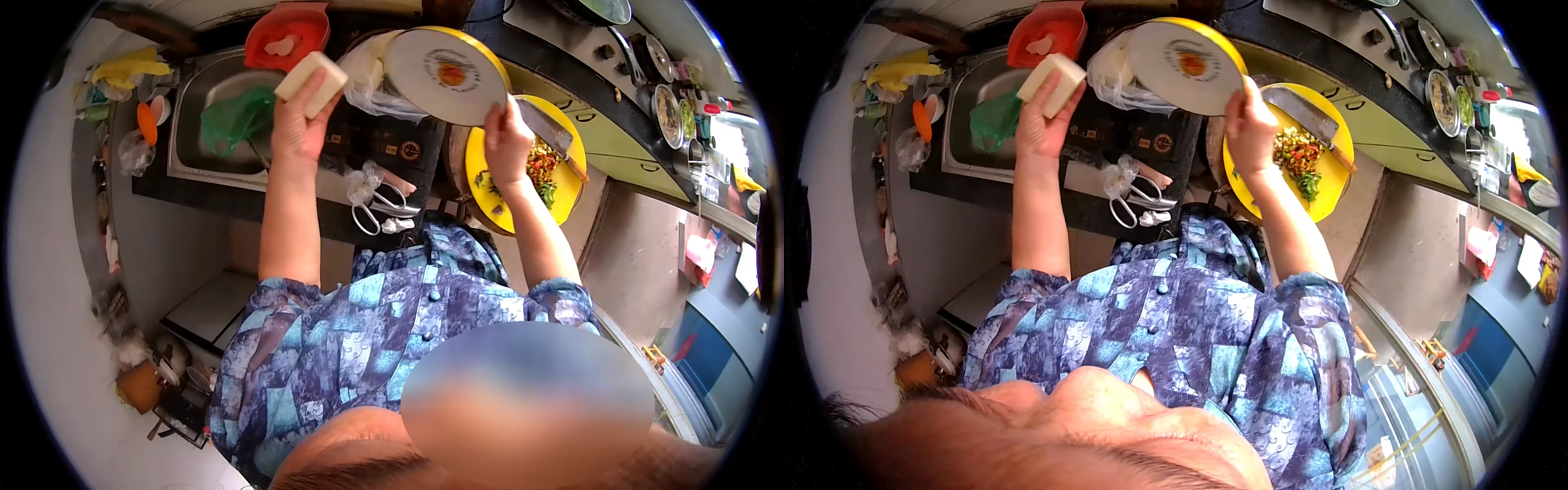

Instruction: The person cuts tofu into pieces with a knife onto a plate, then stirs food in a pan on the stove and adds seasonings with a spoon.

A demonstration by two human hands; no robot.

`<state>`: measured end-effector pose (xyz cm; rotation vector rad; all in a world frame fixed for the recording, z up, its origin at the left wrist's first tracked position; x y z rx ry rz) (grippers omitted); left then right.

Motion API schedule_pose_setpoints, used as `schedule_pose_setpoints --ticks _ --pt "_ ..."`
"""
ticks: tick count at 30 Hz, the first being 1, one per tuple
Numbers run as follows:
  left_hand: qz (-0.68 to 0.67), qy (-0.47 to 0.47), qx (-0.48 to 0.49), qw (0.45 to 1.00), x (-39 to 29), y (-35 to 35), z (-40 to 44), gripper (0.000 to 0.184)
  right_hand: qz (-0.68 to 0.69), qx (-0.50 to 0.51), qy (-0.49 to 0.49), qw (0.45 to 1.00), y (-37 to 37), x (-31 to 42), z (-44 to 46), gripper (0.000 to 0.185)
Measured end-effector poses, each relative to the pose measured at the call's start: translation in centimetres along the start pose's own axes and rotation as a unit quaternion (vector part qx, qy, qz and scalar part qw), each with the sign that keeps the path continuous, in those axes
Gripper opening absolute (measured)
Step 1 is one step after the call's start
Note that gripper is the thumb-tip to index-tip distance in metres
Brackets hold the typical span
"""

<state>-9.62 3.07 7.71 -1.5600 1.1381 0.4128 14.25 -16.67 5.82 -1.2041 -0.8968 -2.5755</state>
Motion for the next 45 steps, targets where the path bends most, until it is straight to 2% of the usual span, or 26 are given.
schedule_pose_setpoints --ticks 1,4,5,7,10,11,13,15,16,19,20,23,24,25,27,28,31,34,37,38,39,41,43,44,45 --pt "-0.004 -0.008 -0.009 1.0 -0.4 0.3 0.1 0.046 -0.02 -0.03 0.078 0.996 -0.5 1.2 0.4 0.027" --pt "0.006 -0.034 -0.05 0.998 -1.6 2.2 -0.6 0.043 -0.026 -0.009 0.161 0.987 -1.3 4.2 0.7 0.04" --pt "0.007 -0.039 -0.064 0.997 -1.9 3.1 -0.8 0.043 0.002 -0.037 0.209 0.977 -1.2 5.3 0.8 0.04" --pt "-0.001 -0.039 -0.077 0.996 -1.9 4.7 -1.8 0.043 -0.011 -0.024 0.212 0.977 -1.5 5.1 0.7 0.038" --pt "-0.025 -0.02 -0.1 0.994 -1.1 6.7 -2.8 0.044 -0.032 0.115 -0.01 0.993 -2.8 2.3 -0.8 0.027" --pt "-0.035 -0.01 -0.109 0.993 -0.7 7.3 -3.1 0.045 0.054 0.148 -0.112 0.981 -3.4 0.5 -2.2 0.024" --pt "-0.049 0.017 -0.099 0.994 0.3 8.3 -3.9 0.045 0.22 0.204 -0.309 0.903 -5.2 -3.5 -6.7 0.021" --pt "-0.042 0.039 -0.096 0.994 1.5 9.3 -4.7 0.046 0.242 0.238 -0.425 0.839 -6.6 -6.5 -10.9 0.021" --pt "-0.04 0.046 -0.098 0.993 2.0 9.6 -5.0 0.047 0.238 0.237 -0.453 0.826 -6.8 -6.9 -12.1 0.021" --pt "-0.05 0.074 -0.103 0.991 3.5 10.2 -5.6 0.048 0.203 0.259 -0.442 0.834 -8.5 -7.6 -13.3 0.021" --pt "-0.048 0.081 -0.106 0.99 3.9 10.3 -5.7 0.047 0.224 0.231 -0.443 0.837 -9.3 -7.9 -13.5 0.023" --pt "-0.065 0.093 -0.104 0.988 4.7 10.5 -6.0 0.047 0.153 0.249 -0.393 0.872 -9.4 -4.4 -11.0 0.024" --pt "-0.059 0.096 -0.097 0.989 5.0 10.3 -6.0 0.048 0.169 0.247 -0.413 0.86 -11.5 -6.7 -12.3 0.023" --pt "-0.064 0.098 -0.092 0.989 5.1 9.9 -6.1 0.048 0.157 0.252 -0.428 0.854 -11.2 -5.4 -11.4 0.024" --pt "-0.075 0.103 -0.082 0.988 5.6 9.1 -6.3 0.048 0.03 0.251 -0.283 0.925 -13.1 -6.4 -10.5 0.026" --pt "-0.075 0.102 -0.077 0.989 5.8 8.7 -6.5 0.05 0.093 0.23 -0.337 0.908 -14.4 -6.7 -10.5 0.025" --pt "-0.098 0.117 -0.07 0.986 6.4 7.4 -6.3 0.051 0.134 0.233 -0.446 0.854 -15.8 -6.8 -10.4 0.03" --pt "-0.079 0.125 -0.072 0.986 7.1 6.9 -5.7 0.051 0.241 0.166 -0.557 0.777 -15.5 -5.2 -9.9 0.037" --pt "-0.08 0.136 -0.081 0.984 7.6 7.1 -5.5 0.048 0.318 0.193 -0.561 0.74 -15.9 -5.5 -10.6 0.038" --pt "-0.077 0.139 -0.083 0.984 8.0 7.7 -5.3 0.047 0.323 0.231 -0.548 0.736 -15.9 -6.2 -11.1 0.04" --pt "-0.082 0.141 -0.081 0.983 8.2 7.8 -5.3 0.047 0.312 0.23 -0.533 0.752 -13.5 -5.1 -10.0 0.034" --pt "-0.092 0.144 -0.078 0.982 8.4 8.0 -5.5 0.047 0.299 0.211 -0.46 0.809 -9.6 -7.8 -8.9 0.029" --pt "-0.095 0.145 -0.077 0.982 8.6 8.5 -5.4 0.048 0.121 0.129 -0.28 0.944 -4.1 -15.5 -6.8 0.027" --pt "-0.097 0.143 -0.079 0.982 8.4 8.7 -5.4 0.05 -0.059 0.088 -0.277 0.955 0.4 -17.2 -5.0 0.03" --pt "-0.099 0.141 -0.081 0.982 8.2 8.8 -5.5 0.051 -0.122 0.02 -0.298 0.947 4.2 -20.6 -3.9 0.028"
Point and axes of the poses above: each hand's wrist, its own z-axis towards the middle knuckle, its own y-axis out of the back of the hand, x = y × z, the point moved 5 cm from there along z, towards the middle knuckle, and after that the axes turned 4 degrees about -x, right-handed, at the moved point
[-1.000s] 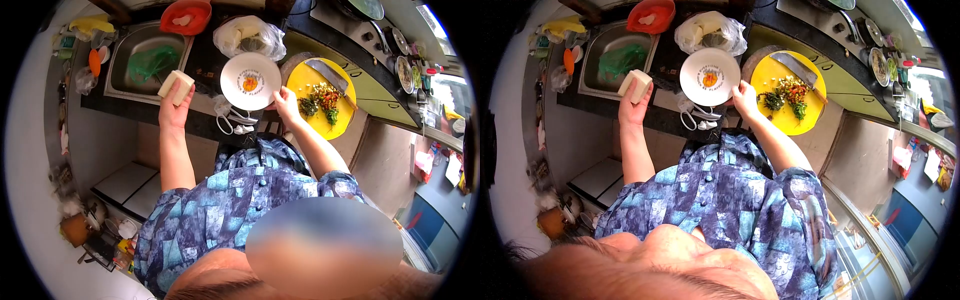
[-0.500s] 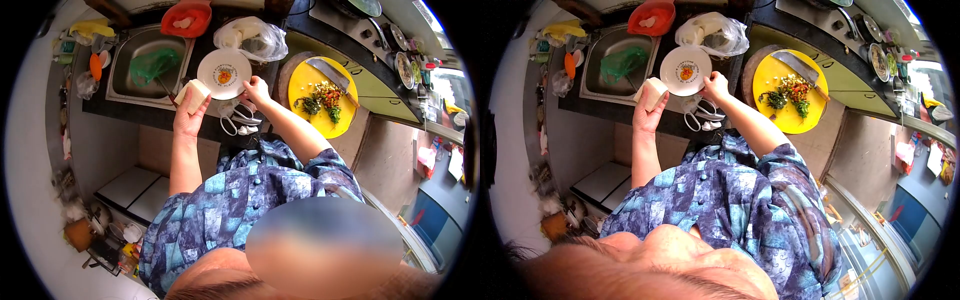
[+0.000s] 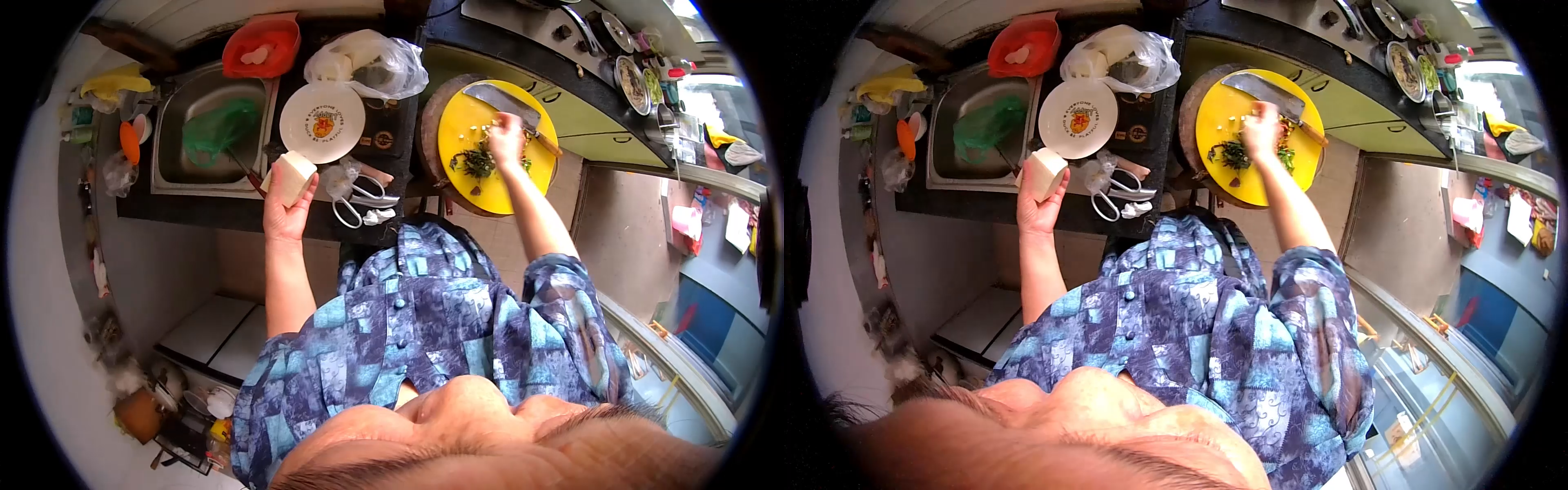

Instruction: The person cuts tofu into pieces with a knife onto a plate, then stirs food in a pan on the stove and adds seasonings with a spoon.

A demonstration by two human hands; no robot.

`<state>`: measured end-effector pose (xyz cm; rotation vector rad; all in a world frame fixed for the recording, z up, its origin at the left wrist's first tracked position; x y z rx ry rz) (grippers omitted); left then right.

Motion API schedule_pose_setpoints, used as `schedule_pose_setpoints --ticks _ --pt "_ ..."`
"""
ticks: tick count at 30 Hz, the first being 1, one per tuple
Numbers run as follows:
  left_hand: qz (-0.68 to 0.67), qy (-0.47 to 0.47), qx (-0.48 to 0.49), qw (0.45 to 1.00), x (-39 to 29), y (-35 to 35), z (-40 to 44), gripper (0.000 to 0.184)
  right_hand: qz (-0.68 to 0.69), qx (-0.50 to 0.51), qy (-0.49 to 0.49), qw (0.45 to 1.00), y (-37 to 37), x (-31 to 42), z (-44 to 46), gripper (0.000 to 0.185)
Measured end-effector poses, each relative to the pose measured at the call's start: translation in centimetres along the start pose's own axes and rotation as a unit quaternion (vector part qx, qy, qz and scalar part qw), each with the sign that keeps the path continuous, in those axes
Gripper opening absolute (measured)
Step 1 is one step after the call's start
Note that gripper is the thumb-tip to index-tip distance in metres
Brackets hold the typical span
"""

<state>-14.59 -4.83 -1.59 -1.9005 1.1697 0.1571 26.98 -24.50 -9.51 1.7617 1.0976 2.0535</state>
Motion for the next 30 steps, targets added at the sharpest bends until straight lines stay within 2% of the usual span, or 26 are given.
schedule_pose_setpoints --ticks 1,2,3,6,7,10,12,13,14,16,18,19,20,21,22,24,25,26,28,30 --pt "0.001 0.002 -0.001 1.0 0.0 0.1 -0.1 0.052 -0.06 -0.076 0.034 0.995 2.5 -4.6 2.8 0.033" --pt "0.003 -0.002 -0.002 1.0 -0.2 0.0 -0.1 0.053 -0.209 -0.065 0.004 0.976 5.2 -5.8 3.8 0.04" --pt "0.005 -0.006 -0.002 1.0 -0.2 -0.2 -0.5 0.053 -0.316 -0.056 0.039 0.946 6.3 -8.3 5.3 0.045" --pt "0.015 0.004 0.013 1.0 -0.2 -1.9 -2.7 0.056 -0.312 0.112 0.072 0.941 8.0 -11.2 6.2 0.044" --pt "0.006 0.003 0.016 1.0 -0.4 -1.7 -2.8 0.058 -0.32 0.13 0.12 0.931 7.7 -11.2 6.3 0.046" --pt "-0.019 0.014 0.033 0.999 -0.6 -2.4 -3.1 0.059 -0.294 0.107 0.28 0.908 7.0 -9.3 6.3 0.049" --pt "-0.041 0.031 0.056 0.997 -0.6 -2.5 -2.9 0.054 -0.337 0.115 0.196 0.914 8.0 -7.6 6.3 0.041" --pt "-0.046 0.035 0.063 0.996 -0.4 -2.9 -2.8 0.054 -0.356 0.072 0.227 0.904 9.2 -6.0 6.1 0.034" --pt "-0.05 0.039 0.069 0.996 -0.1 -3.2 -2.8 0.054 -0.374 0.046 0.219 0.9 10.3 -5.3 6.0 0.032" --pt "-0.056 0.042 0.092 0.993 0.3 -3.1 -2.6 0.059 -0.306 -0.036 0.27 0.912 11.7 -3.7 3.7 0.032" --pt "-0.065 0.053 0.108 0.991 0.7 -3.1 -2.4 0.061 -0.189 -0.023 0.106 0.976 12.9 -2.8 0.6 0.035" --pt "-0.079 0.061 0.095 0.991 0.8 -3.3 -2.3 0.057 -0.098 -0.079 0.21 0.969 13.0 -1.1 -1.3 0.031" --pt "-0.067 0.054 0.085 0.993 0.7 -3.3 -2.2 0.059 -0.073 -0.076 0.269 0.957 12.2 -1.9 -2.3 0.028" --pt "-0.069 0.059 0.1 0.991 0.7 -3.6 -1.6 0.061 -0.027 0.01 0.245 0.969 10.9 -3.4 -3.4 0.02" --pt "-0.071 0.064 0.116 0.989 0.8 -3.7 -0.8 0.062 -0.016 0.059 0.236 0.97 10.4 -0.2 -5.9 0.012" --pt "-0.053 0.066 0.161 0.983 0.8 -4.4 0.3 0.075 0.106 0.137 0.151 0.973 8.1 3.2 -9.7 0.015" --pt "-0.059 0.072 0.186 0.978 0.7 -5.1 0.6 0.076 0.143 0.191 0.118 0.964 7.5 6.5 -11.6 0.012" --pt "-0.061 0.083 0.209 0.972 0.6 -6.1 0.7 0.077 0.191 0.216 0.098 0.952 7.2 10.2 -13.6 0.008" --pt "-0.073 0.117 0.243 0.96 0.2 -7.2 1.4 0.078 0.179 0.261 0.093 0.944 6.1 15.8 -16.8 0.007" --pt "-0.056 0.138 0.283 0.948 -0.2 -6.9 3.3 0.077 0.195 0.244 0.152 0.938 3.3 20.2 -19.3 0.01"
Point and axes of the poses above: each hand's wrist, its own z-axis towards the middle knuckle, its own y-axis out of the back of the hand, x = y × z, the point moved 5 cm from there along z, towards the middle knuckle, and after that the axes turned 4 degrees about -x, right-handed, at the moved point
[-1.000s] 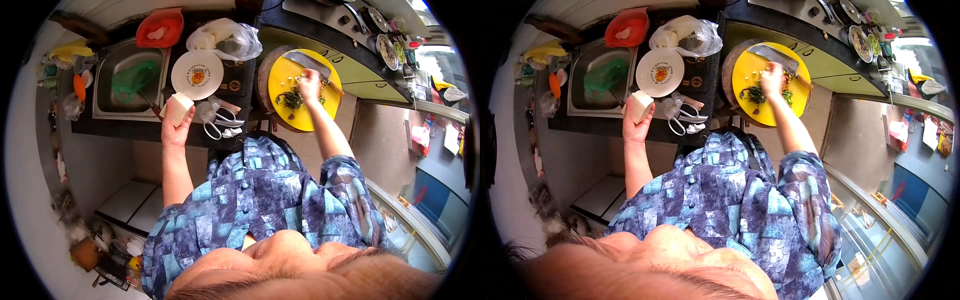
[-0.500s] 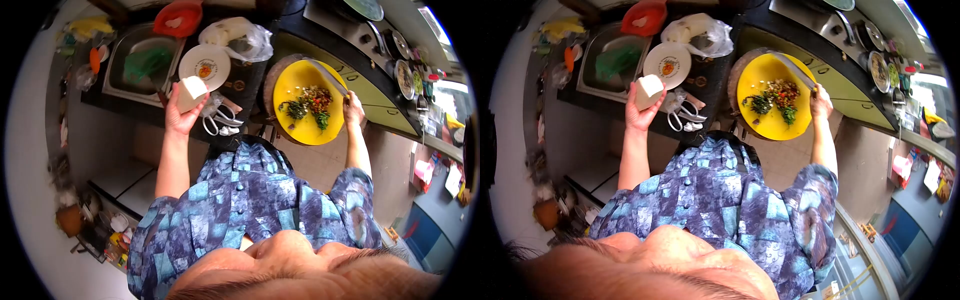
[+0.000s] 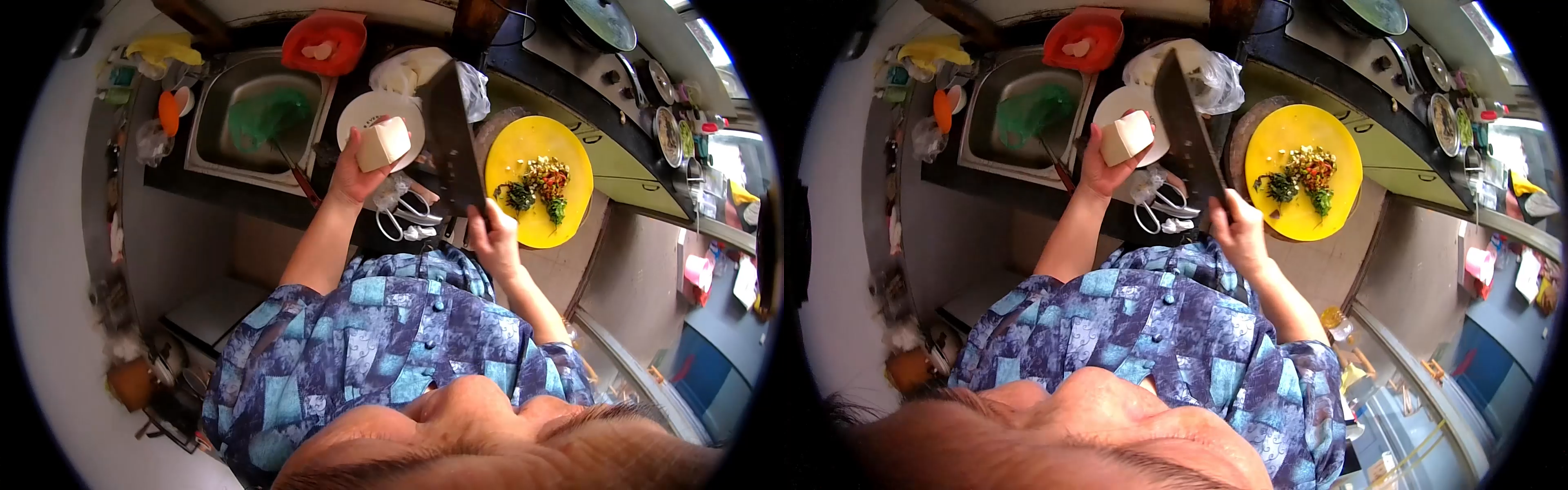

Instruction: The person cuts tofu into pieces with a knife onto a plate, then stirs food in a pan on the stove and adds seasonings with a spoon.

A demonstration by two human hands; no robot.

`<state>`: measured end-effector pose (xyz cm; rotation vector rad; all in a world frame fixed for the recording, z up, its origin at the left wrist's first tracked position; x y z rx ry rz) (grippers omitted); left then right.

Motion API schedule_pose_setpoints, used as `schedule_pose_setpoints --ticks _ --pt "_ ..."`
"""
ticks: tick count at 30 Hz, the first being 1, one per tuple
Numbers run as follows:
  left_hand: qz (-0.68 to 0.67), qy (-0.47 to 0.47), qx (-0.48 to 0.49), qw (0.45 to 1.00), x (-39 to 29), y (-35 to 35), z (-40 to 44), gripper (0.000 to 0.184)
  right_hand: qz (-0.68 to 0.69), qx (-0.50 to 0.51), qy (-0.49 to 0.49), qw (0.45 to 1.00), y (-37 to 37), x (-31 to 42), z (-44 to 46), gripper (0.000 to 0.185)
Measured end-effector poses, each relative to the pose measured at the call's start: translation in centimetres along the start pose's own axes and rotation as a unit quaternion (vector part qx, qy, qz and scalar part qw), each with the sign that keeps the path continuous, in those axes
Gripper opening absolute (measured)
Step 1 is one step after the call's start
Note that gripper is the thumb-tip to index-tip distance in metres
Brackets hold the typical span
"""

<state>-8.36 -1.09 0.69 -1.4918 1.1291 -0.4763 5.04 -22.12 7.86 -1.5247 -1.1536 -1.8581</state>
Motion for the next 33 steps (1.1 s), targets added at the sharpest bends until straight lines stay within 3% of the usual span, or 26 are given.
schedule_pose_setpoints --ticks 7,10,14,17,20,23,25,28,31,33 --pt "0.027 0.061 0.027 0.997 -3.0 3.6 1.7 0.069 -0.061 -0.081 -0.006 0.995 -9.6 3.0 2.5 0.008" --pt "0.038 0.067 -0.025 0.997 -3.5 4.9 1.9 0.064 -0.084 -0.08 -0.028 0.993 -11.7 2.4 2.8 0.008" --pt "-0.059 0.116 0.045 0.99 -3.1 7.7 2.9 0.059 -0.113 -0.054 -0.06 0.99 -13.7 1.8 3.2 0.007" --pt "0.028 0.133 0.059 0.989 -3.8 4.0 2.0 0.058 -0.135 -0.038 -0.058 0.988 -14.7 1.0 3.8 0.01" --pt "0.099 0.114 0.082 0.985 -3.4 5.2 2.3 0.055 -0.146 -0.007 -0.102 0.984 -14.6 0.4 4.1 0.011" --pt "0.11 0.093 0.01 0.99 -2.6 8.2 2.4 0.05 -0.132 -0.016 -0.124 0.983 -13.7 0.6 4.1 0.012" --pt "0.113 0.081 0.007 0.99 -3.3 6.6 2.2 0.055 -0.125 -0.031 -0.137 0.982 -13.1 1.2 4.0 0.012" --pt "0.101 0.087 -0.033 0.99 -3.9 4.8 2.3 0.056 -0.181 -0.075 -0.082 0.977 -12.1 2.8 3.5 0.01" --pt "0.031 0.082 -0.135 0.987 -3.6 4.5 2.3 0.055 -0.229 -0.133 0.057 0.963 -11.9 4.2 3.5 0.011" --pt "0.025 0.064 -0.182 0.981 -3.0 5.0 2.3 0.056 -0.275 -0.104 0.079 0.953 -12.4 4.7 3.3 0.016"
Point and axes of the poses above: each hand's wrist, its own z-axis towards the middle knuckle, its own y-axis out of the back of the hand, x = y × z, the point moved 5 cm from there along z, towards the middle knuckle, and after that the axes turned 4 degrees about -x, right-handed, at the moved point
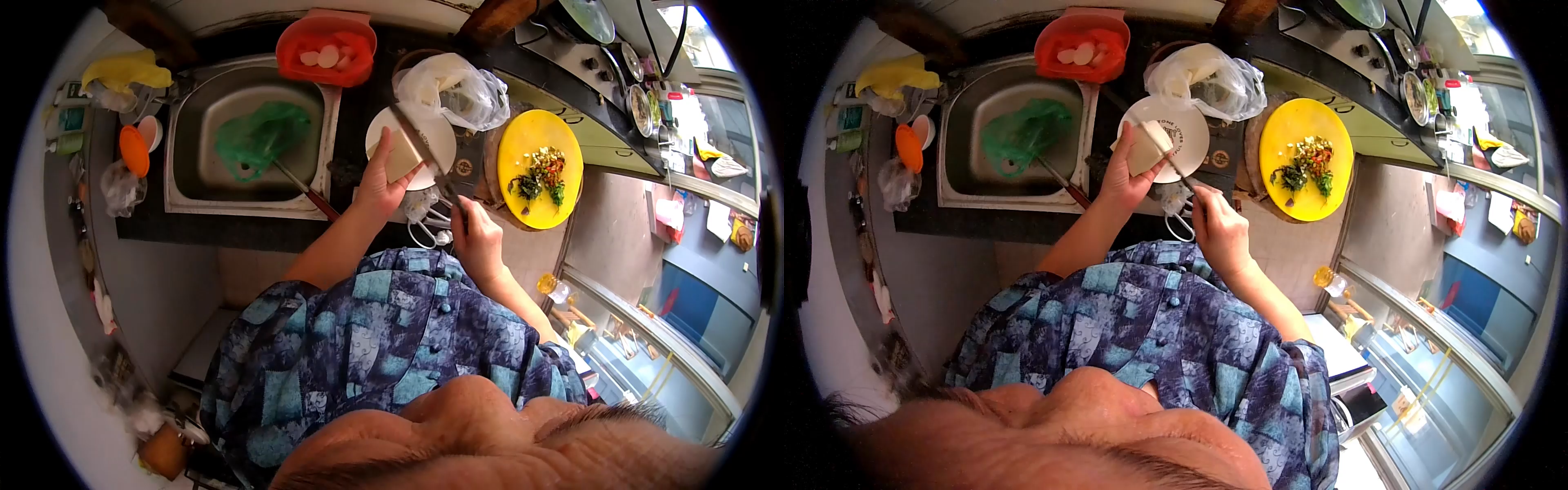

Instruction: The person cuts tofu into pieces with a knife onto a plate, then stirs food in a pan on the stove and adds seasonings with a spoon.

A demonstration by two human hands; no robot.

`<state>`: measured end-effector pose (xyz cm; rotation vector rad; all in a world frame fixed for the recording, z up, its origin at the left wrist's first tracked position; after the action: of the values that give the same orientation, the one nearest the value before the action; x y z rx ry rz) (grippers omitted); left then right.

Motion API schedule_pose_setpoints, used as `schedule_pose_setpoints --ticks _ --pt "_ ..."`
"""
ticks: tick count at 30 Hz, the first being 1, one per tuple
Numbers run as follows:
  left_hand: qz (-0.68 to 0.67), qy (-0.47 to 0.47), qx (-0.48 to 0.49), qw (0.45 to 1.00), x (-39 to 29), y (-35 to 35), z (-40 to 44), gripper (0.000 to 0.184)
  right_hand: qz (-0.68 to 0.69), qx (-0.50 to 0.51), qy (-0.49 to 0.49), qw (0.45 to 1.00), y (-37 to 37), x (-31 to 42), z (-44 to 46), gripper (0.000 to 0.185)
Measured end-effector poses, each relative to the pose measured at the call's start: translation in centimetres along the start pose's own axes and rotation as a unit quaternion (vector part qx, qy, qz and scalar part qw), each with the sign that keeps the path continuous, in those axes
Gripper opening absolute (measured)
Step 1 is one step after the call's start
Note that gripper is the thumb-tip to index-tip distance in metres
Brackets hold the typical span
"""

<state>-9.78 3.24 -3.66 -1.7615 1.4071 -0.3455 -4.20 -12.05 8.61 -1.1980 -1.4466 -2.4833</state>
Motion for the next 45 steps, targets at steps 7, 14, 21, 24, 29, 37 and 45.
schedule_pose_setpoints --ticks 7,14,21,24,29,37,45 --pt "0.031 -0.029 -0.037 0.998 0.9 0.0 0.2 0.055 -0.076 0.036 0.052 0.995 -1.4 -1.1 -0.5 0.029" --pt "0.029 -0.039 0.0 0.999 1.6 0.2 0.5 0.05 -0.107 0.045 0.044 0.992 -2.6 -2.6 -1.1 0.029" --pt "0.032 -0.019 -0.018 0.999 2.1 1.1 0.7 0.056 -0.22 0.128 -0.009 0.967 -4.3 -3.5 -1.3 0.012" --pt "0.045 -0.021 -0.052 0.997 2.3 1.8 1.0 0.062 -0.234 0.2 -0.068 0.949 -5.5 -4.5 -1.2 0.013" --pt "0.061 -0.021 -0.092 0.994 2.1 2.4 1.2 0.068 -0.145 0.194 -0.091 0.966 -5.2 -5.0 0.5 0.014" --pt "0.059 -0.056 -0.122 0.989 1.3 3.3 1.0 0.066 -0.055 0.158 -0.163 0.972 -4.0 -6.7 2.2 0.02" --pt "0.044 -0.036 -0.075 0.996 0.5 3.7 0.8 0.069 -0.023 0.157 -0.19 0.969 -3.7 -8.7 2.3 0.018"
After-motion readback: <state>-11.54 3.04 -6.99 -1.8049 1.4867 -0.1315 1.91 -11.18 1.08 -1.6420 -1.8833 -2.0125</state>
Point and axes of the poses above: each hand's wrist, its own z-axis towards the middle knuckle, its own y-axis out of the back of the hand, x = y × z, the point moved 5 cm from there along z, towards the middle knuckle, and after that the axes turned 4 degrees about -x, right-handed, at the moved point
